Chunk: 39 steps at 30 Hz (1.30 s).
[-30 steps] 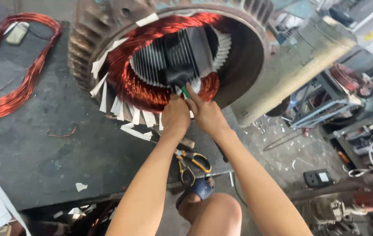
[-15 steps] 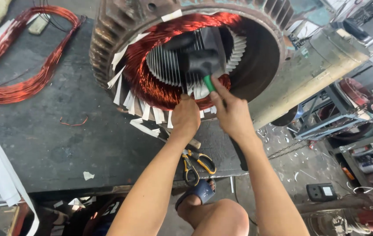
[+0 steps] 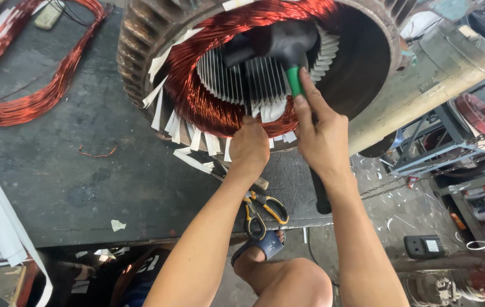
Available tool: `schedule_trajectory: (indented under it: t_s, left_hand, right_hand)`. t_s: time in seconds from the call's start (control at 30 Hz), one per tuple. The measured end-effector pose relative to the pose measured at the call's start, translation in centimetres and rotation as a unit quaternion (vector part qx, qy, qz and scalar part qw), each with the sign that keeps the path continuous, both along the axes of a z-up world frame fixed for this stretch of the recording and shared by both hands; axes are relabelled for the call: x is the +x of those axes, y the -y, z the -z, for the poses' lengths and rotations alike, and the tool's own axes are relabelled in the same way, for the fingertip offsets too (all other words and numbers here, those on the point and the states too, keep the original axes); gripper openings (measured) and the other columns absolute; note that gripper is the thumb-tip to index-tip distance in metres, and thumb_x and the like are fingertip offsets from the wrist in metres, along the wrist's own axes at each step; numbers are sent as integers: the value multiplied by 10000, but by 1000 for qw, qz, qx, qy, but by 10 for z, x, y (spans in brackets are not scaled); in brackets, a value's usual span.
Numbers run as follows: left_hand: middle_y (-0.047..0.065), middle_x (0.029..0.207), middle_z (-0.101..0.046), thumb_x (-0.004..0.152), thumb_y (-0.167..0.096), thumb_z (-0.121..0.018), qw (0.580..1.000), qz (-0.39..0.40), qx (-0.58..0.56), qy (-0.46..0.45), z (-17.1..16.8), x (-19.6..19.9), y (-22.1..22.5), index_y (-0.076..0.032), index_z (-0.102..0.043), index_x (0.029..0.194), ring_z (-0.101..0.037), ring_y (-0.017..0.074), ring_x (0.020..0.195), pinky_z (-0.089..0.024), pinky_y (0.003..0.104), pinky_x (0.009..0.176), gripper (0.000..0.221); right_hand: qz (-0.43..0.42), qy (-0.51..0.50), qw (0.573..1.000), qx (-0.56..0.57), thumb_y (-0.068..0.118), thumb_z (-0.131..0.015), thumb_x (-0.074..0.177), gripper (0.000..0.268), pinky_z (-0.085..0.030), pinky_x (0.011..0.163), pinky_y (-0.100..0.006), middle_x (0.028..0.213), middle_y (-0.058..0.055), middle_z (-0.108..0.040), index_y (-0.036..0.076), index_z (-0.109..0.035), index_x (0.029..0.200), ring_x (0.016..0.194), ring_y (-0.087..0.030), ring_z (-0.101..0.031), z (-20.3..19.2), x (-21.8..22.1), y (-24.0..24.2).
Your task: Repairing an electric motor by seating copper windings into the stator using a mallet and hands
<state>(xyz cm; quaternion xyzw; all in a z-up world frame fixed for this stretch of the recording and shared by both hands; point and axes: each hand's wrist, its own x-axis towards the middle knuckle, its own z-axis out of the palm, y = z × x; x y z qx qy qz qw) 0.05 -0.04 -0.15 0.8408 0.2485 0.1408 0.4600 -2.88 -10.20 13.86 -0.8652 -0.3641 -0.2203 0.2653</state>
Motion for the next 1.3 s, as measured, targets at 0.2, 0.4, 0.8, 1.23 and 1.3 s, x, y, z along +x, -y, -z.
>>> schedule_trajectory:
  t_s: [0.2, 0.4, 0.8, 1.23, 1.3]
  left_hand:
    - [332, 1135, -759, 1040, -26, -418, 1000, 8, -27, -3, -1, 5, -1, 119, -519, 1314, -762, 524, 1089, -618, 624, 927, 326]
    - [320, 1260, -728, 1024, 28, -432, 998, 50, 16, -25, -49, -59, 7, 154, -575, 1332, -732, 511, 1186, -591, 637, 987, 362]
    - [130, 967, -835, 1001, -402, -721, 930, 156, 109, -316, 8, -206, -150, -95, -783, 998, -786, 338, 955, -574, 461, 840, 313]
    - [312, 1441, -594, 951, -364, -761, 851, 146, 455, 219, 27, -35, -50, 43, -593, 1457, -502, 446, 1458, -342, 565, 1251, 671]
    - [302, 1499, -568, 938, -485, -745, 845, 149, 483, 176, 35, -20, -53, 31, -567, 1488, -467, 429, 1496, -271, 570, 1289, 775]
  right_hand:
    - [83, -27, 987, -137, 468, -609, 1088, 370, -626, 855, -551, 958, -231, -808, 450, -668, 1453, 924, -436, -780, 85, 50, -4]
    - [7, -112, 986, -123, 428, -593, 1087, 448, -591, 988, -581, 1139, -189, -806, 474, -592, 1533, 1071, -444, -754, 61, 43, 24]
    - [193, -289, 931, -110, 450, -584, 1026, 585, -503, 629, -395, 596, -154, -654, 281, -595, 1587, 531, -289, -599, 128, 6, 198]
    - [169, -110, 940, -275, 476, -650, 1022, 363, -657, 825, -601, 1045, -92, -755, 247, -800, 1259, 967, -429, -782, 105, 64, 111]
    - [122, -90, 957, -247, 438, -657, 1028, 312, -652, 789, -605, 1033, -98, -772, 227, -818, 1192, 940, -439, -783, 91, 56, 82]
